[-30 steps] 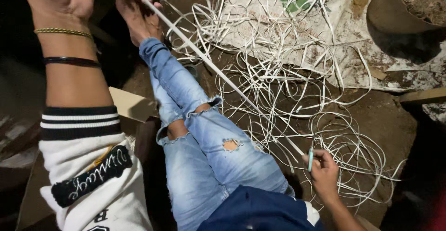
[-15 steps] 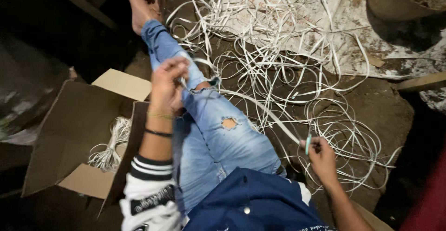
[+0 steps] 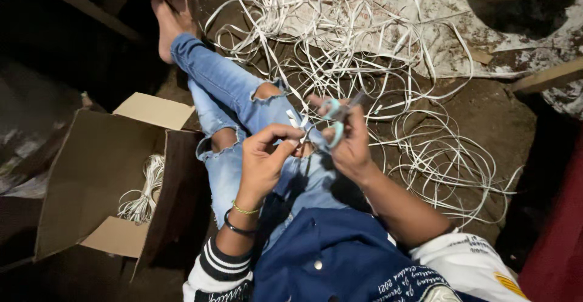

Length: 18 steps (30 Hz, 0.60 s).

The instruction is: The person sits on the floor and uses scissors to cut a long white cable into shorter segments. The person holds the cable with one hand and cuts it with the other, placing the cut pieces into a nearby cardboard box.

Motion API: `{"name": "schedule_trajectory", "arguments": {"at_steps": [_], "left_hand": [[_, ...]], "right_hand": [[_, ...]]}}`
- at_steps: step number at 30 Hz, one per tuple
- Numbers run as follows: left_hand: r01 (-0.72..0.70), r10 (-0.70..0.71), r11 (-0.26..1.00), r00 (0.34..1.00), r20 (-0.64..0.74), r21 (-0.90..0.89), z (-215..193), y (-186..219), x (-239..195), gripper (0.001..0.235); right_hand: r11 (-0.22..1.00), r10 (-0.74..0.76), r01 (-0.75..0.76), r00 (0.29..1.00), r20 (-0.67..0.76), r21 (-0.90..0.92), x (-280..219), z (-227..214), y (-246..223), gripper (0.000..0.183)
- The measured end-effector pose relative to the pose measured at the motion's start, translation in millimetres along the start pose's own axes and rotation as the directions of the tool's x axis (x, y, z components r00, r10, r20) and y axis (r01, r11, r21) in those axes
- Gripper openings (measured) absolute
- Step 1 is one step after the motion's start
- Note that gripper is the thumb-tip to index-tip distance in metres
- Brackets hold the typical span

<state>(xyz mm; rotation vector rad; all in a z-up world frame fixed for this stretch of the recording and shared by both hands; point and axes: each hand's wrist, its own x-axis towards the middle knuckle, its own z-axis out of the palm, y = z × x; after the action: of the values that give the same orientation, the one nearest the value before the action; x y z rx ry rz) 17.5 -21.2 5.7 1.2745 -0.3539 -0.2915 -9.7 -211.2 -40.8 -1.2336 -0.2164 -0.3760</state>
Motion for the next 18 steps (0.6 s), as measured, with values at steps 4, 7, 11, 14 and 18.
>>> {"name": "schedule_trajectory", "arguments": {"at_steps": [4,7,11,14,18], "left_hand": [[-0.034,0.052,0.983,0.994,-0.094,0.180,-0.8,8.6,-2.2,0.012],[-0.075,0.194,0.857,0.964,-0.183,0.510,-7.3,9.7,1.2,0.011],[-0.207,0.397,0.581,0.916,-0.052,0.787,-18.4,6.4,11.4,0.016],[-0.236,0.386,0.487,0.922,0.035,0.841,-22.1,4.1,7.2,0.021],[-0.202,0.207,0.625,0.974,0.089,0.754,-26.0,3.8,-11.7,0.020]], "right_hand": [[1.000,0.021,-0.019,0.994,0.108,-0.017,4.3,20.3,1.9,0.035],[0.984,0.143,-0.131,0.985,0.096,-0.124,-0.7,20.2,-7.7,0.034],[0.980,0.185,-0.192,0.974,0.128,0.043,8.5,8.4,-44.1,0.033],[0.895,0.362,-0.323,0.929,-0.080,0.307,50.1,-21.2,-74.8,0.038],[0.987,0.131,-0.144,0.980,-0.152,-0.078,114.4,-61.6,-86.5,0.055]]}}
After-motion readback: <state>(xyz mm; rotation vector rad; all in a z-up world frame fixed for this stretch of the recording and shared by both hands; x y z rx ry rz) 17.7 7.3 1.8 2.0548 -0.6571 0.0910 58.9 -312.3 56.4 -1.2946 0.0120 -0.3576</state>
